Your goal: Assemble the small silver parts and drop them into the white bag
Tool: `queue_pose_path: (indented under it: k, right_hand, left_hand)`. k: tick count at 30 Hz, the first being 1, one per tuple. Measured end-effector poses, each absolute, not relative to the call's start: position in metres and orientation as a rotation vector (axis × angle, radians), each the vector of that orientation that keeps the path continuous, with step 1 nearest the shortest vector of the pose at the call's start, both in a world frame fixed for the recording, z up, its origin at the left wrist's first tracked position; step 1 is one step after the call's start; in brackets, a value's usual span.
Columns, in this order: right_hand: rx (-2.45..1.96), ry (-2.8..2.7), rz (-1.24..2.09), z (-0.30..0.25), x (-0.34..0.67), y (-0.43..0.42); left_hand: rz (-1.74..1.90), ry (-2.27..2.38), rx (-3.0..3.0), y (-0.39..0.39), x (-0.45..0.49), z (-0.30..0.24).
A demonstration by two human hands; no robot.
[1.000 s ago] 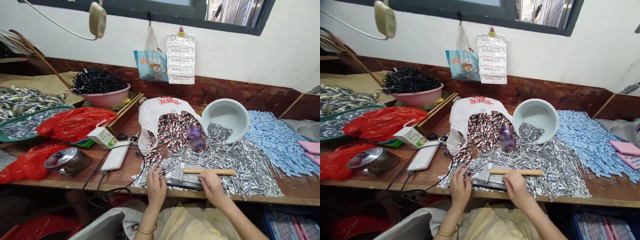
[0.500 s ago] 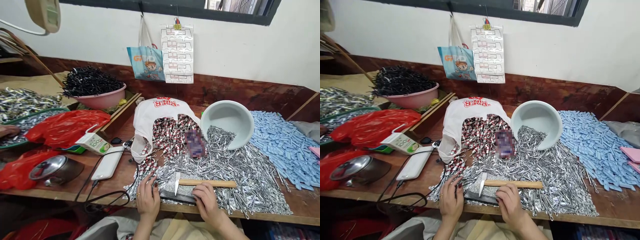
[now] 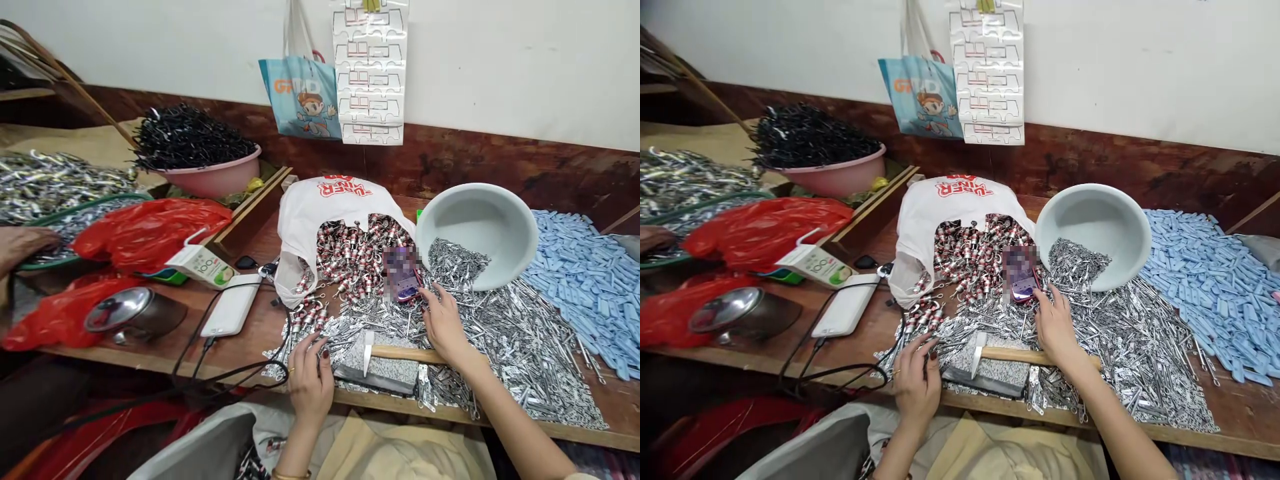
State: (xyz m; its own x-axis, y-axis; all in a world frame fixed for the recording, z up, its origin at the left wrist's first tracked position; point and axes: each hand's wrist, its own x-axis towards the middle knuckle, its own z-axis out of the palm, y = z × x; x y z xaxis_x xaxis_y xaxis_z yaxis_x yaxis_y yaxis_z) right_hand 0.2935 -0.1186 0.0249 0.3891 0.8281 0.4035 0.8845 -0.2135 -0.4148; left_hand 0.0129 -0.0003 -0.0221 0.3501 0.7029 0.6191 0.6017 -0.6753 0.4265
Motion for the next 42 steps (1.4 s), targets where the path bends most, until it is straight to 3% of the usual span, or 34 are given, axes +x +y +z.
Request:
queue_pose_path:
  k: [28,42]
  right_hand:
    - [-2.192,-1.667,-0.157,0.016,0.289,-0.092]
    - [-2.156,-1.274,0.049,0.024,0.329,-0.062]
  left_hand:
    - [1.291,1.147,2.508,-0.004,0.011,-0.024]
    - [1.304,1.125,2.486,-0.002,0.01,-0.027]
